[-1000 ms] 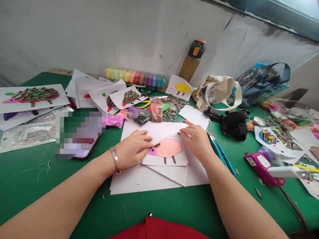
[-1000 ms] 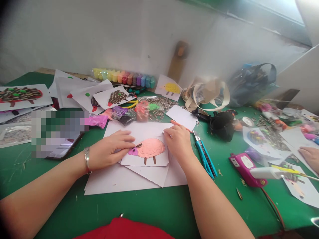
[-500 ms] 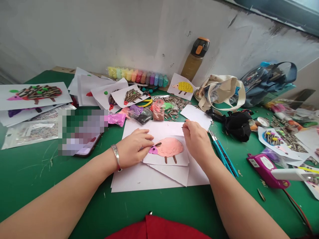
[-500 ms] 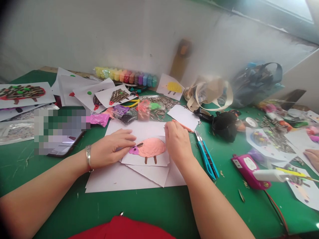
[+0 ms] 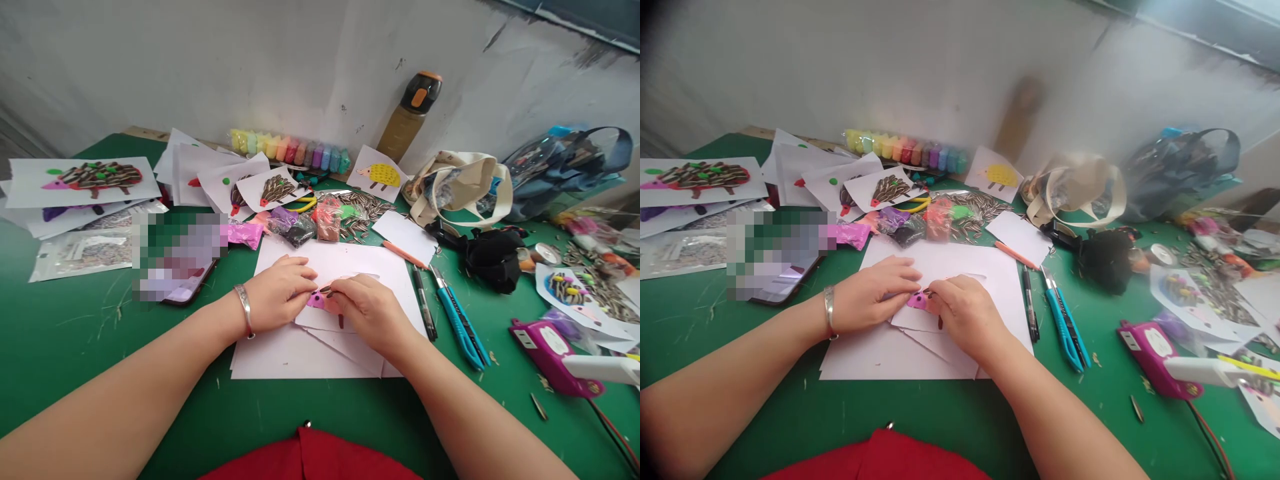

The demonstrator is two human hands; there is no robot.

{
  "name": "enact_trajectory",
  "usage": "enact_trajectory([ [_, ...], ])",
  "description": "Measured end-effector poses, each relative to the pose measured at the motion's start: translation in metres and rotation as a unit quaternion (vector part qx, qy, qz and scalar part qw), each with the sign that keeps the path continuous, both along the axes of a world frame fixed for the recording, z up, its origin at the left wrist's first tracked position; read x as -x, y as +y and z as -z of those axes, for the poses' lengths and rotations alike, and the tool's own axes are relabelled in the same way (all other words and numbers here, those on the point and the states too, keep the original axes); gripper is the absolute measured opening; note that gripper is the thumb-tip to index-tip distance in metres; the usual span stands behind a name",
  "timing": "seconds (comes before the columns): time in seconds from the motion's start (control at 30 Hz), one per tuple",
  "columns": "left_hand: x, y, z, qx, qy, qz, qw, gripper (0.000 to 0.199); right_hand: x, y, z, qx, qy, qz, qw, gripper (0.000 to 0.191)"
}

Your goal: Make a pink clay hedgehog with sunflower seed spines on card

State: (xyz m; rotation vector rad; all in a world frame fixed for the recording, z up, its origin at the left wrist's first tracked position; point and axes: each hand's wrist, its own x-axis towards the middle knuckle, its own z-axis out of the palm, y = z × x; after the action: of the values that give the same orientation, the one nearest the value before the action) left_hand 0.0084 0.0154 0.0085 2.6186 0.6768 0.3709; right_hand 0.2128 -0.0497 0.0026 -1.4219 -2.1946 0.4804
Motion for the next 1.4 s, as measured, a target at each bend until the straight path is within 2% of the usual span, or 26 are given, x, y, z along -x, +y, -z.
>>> enact_trajectory([
  [0.17,-0.001,-0.001,-0.002,0.011,0.013,0.003,1.0,0.029,0.001,0.001,0.002,-0.054,-0.006,0.007,0.998,0.021],
  [0.43,-0.001,0.0,-0.001,0.018,0.027,-0.001,0.999,0.029,0.003,0.002,0.008,-0.079,-0.026,0.02,0.996,0.022],
  [0.8,0.0,-0.001,-0.003,0.011,0.041,-0.002,0.999,0.029,0.004,0.003,0.011,-0.043,-0.014,0.018,0.999,0.021],
  [1.17,0.0,-0.001,-0.001,0.013,0.034,-0.006,0.999,0.029,0.006,0.003,0.015,-0.052,-0.015,0.013,0.998,0.014],
  [1.4,0.001,0.0,0.001,0.009,0.013,-0.004,1.0,0.029,-0.003,0.002,0.009,-0.049,-0.005,0.039,0.998,0.016],
])
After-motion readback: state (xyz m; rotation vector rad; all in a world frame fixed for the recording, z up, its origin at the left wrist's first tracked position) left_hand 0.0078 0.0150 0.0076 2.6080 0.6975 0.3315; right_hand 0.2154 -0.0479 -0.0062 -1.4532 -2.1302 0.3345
